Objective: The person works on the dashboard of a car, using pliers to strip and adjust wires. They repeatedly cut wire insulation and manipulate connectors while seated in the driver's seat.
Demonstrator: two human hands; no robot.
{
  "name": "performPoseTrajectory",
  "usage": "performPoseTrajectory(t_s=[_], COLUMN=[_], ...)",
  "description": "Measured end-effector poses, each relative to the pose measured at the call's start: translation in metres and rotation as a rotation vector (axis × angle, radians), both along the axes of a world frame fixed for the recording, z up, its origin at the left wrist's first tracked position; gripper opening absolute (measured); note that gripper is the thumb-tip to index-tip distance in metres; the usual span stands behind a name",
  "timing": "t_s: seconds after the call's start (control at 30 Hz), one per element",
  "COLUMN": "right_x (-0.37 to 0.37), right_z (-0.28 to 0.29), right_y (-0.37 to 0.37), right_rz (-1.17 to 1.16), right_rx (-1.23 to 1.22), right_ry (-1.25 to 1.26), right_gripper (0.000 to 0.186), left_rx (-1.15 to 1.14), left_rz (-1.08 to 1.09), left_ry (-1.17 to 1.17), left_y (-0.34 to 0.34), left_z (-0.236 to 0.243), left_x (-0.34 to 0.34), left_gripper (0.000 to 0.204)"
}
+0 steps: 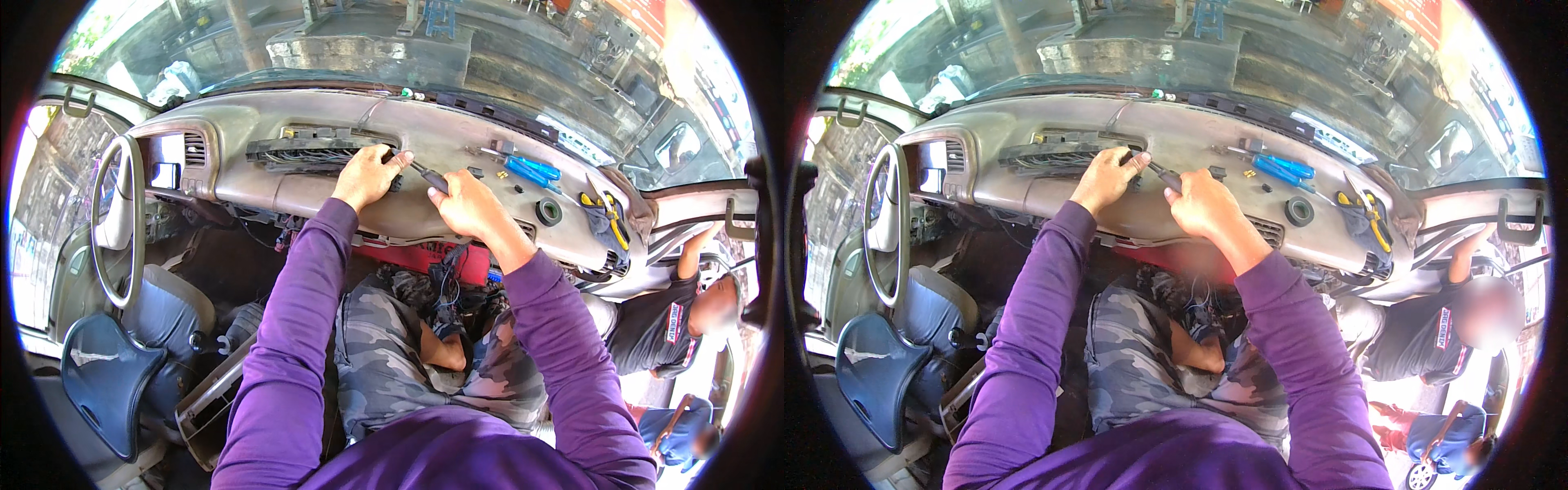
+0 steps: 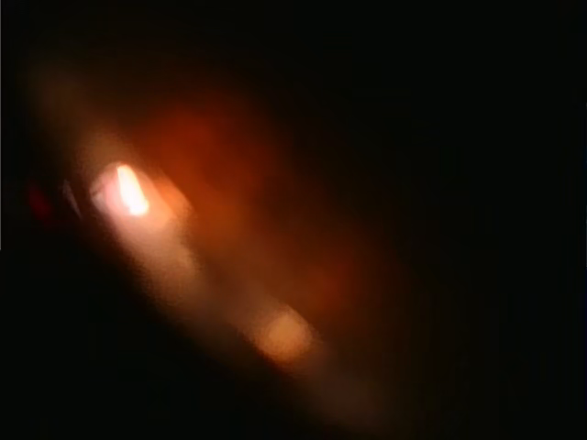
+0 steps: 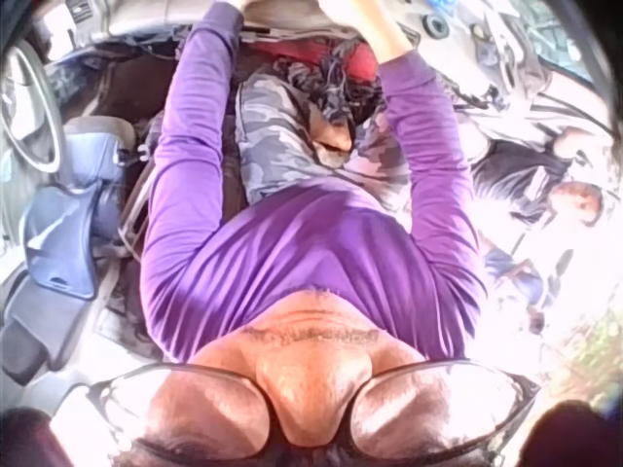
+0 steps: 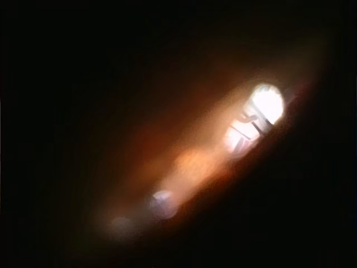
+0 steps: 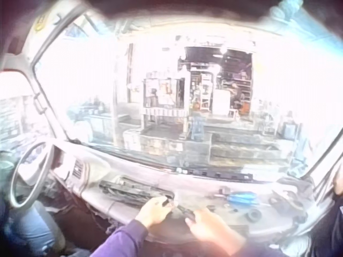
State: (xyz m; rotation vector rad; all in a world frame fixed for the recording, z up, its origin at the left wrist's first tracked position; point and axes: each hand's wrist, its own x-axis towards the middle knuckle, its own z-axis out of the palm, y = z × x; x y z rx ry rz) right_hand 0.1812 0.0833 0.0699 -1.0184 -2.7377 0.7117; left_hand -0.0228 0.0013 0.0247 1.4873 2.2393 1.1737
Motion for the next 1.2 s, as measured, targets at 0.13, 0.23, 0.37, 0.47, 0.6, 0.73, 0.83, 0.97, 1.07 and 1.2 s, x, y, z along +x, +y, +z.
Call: performPoseTrajectory(t_s=[0.13,0.23,0.37,0.47,0.6,0.73,0.83,0.97,1.07,1.2], right_x=[-0.001,-0.001,-0.005,-0.008,-0.01,-0.024,-0.03,-0.014,-0.003,0.01], right_z=[0.0,-0.01,-0.006,-0.007,0.006,-0.016,0.012,0.008,-0.002,-0.023], right_y=[0.001,0.018,0.022,0.026,0.027,-0.008,0.014,0.012,-0.006,-0.004], right_rz=[-0.02,0.008,0.018,0.021,0.037,-0.087,-0.053,-0.099,-0.045,-0.017], right_rx=[-0.023,-0.014,-0.078,-0.077,-0.125,0.37,-0.054,-0.011,0.209,0.36], right_ry=[0.034,0.032,0.002,-0.014,-0.068,-0.159,-0.244,-0.244,-0.176,-0.077], right_gripper=[0.04,0.041,0.041,0.042,0.043,0.049,0.048,0.05,0.046,0.04], left_rx=[0.029,-0.015,-0.04,0.023,0.012,0.076,0.036,0.16,0.547,0.239], left_rz=[0.059,0.048,0.084,0.089,0.087,0.221,0.094,-0.067,-0.261,-0.231], left_ry=[0.025,0.034,0.016,0.039,0.034,0.024,0.027,-0.028,0.516,-0.323], left_y=[0.003,0.005,0.005,0.005,0.005,0.007,0.004,0.003,0.002,-0.002], left_z=[-0.006,0.005,0.002,-0.003,0.001,-0.008,0.002,-0.009,-0.026,-0.019], left_x=[0.0,0.006,0.004,0.005,0.005,0.009,0.011,-0.004,-0.03,-0.018], left_gripper=[0.07,0.071,0.072,0.072,0.071,0.068,0.061,0.049,0.028,0.022])
